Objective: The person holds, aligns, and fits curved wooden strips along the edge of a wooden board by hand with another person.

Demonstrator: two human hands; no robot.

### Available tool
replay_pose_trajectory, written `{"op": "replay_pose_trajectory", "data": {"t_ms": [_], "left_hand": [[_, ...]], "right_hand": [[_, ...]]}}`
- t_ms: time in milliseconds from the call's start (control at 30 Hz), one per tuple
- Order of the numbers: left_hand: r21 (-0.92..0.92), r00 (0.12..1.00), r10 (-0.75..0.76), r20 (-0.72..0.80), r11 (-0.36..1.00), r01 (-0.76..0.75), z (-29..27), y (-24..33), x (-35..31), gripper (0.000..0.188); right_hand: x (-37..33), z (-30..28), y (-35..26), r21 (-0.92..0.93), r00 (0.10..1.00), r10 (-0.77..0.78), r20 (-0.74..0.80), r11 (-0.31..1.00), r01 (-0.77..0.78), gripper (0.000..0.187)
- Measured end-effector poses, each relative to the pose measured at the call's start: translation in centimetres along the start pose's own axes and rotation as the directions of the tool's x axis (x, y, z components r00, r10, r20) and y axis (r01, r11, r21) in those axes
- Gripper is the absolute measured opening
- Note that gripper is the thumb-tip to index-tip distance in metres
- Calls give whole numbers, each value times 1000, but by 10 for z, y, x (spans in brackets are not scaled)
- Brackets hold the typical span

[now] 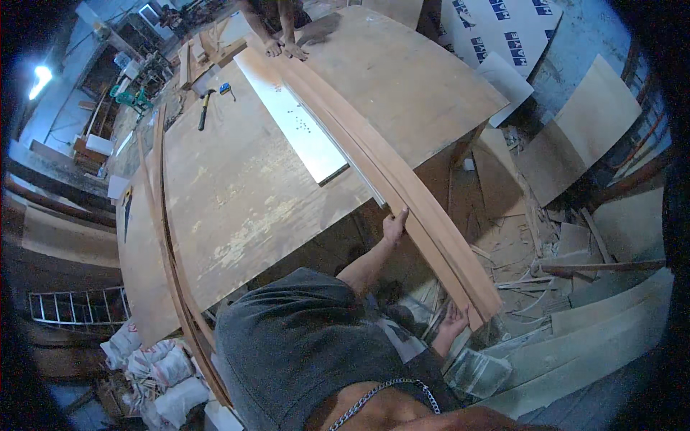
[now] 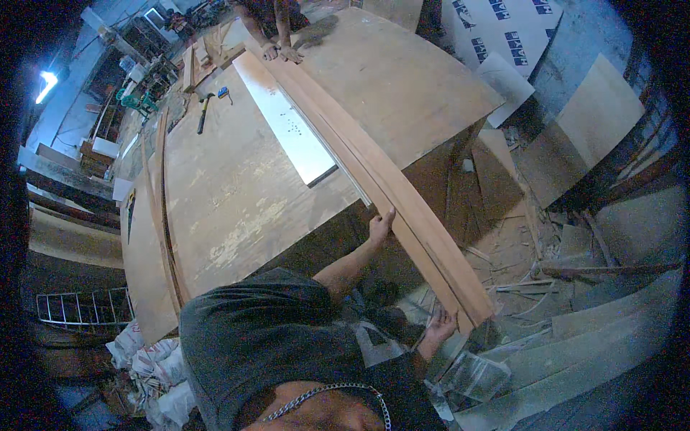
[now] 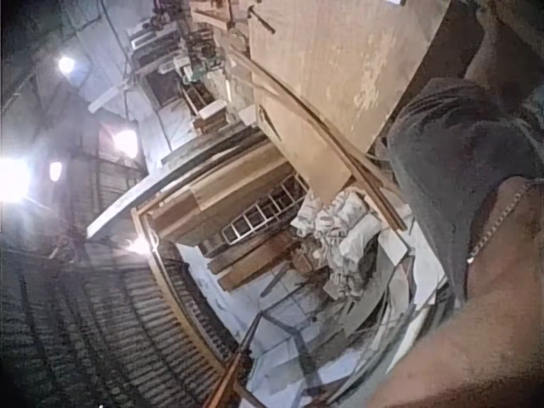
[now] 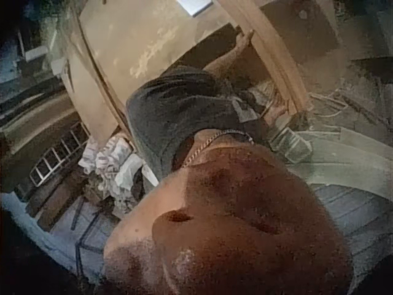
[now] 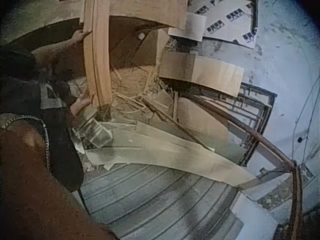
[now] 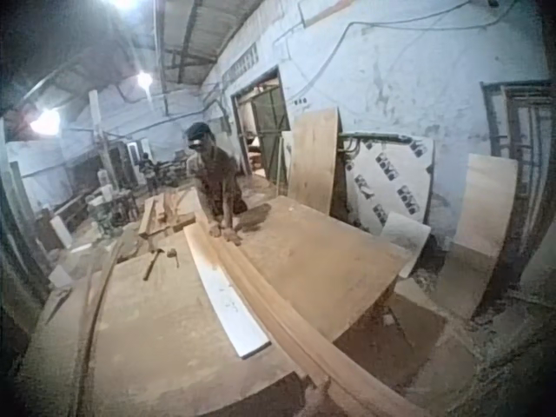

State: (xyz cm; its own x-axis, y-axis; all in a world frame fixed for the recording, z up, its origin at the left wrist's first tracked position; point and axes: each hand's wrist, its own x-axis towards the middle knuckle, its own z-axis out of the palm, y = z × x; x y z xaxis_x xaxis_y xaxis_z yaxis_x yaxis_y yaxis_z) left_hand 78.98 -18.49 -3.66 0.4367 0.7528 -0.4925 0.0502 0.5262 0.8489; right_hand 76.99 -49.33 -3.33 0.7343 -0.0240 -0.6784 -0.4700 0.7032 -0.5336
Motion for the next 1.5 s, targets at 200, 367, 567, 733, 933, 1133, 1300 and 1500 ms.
{"op": "replay_pose_trajectory", "data": {"t_ms": [200,367,567,733,933,1133,1300,1500], "left_hand": [[-91,995,69,73,994,-62,2,-10,-5,38],[-27,996,24,86,999,-22,-3,-18,0,36],[-143,995,66,79,988,-54,2,-16,-9,36],[-153,997,32,72,988,-21,7,-21,-16,30],[-119,991,-1,133,993,17,1,-36,-12,41],[-97,993,-38,115,994,49,3,-53,-5,30],[-210,985,-17,169,976,53,18,-39,-32,28],[-250,986,10,164,968,32,16,-32,-39,37]], "right_hand": [[2,-7,-7,-55,998,6,-68,998,-10,40],[1,-1,-5,-76,990,-46,-137,996,35,38],[3,-12,-10,-49,998,-56,-25,997,55,37],[2,-17,-15,-89,999,-44,28,995,46,37],[-9,-10,-20,-91,995,-91,-31,992,87,39],[-2,-25,-23,-72,995,-98,15,992,99,42],[21,-56,-26,-83,992,-110,-54,991,106,36],[14,-50,-17,-9,989,-148,8,989,148,43]]}}
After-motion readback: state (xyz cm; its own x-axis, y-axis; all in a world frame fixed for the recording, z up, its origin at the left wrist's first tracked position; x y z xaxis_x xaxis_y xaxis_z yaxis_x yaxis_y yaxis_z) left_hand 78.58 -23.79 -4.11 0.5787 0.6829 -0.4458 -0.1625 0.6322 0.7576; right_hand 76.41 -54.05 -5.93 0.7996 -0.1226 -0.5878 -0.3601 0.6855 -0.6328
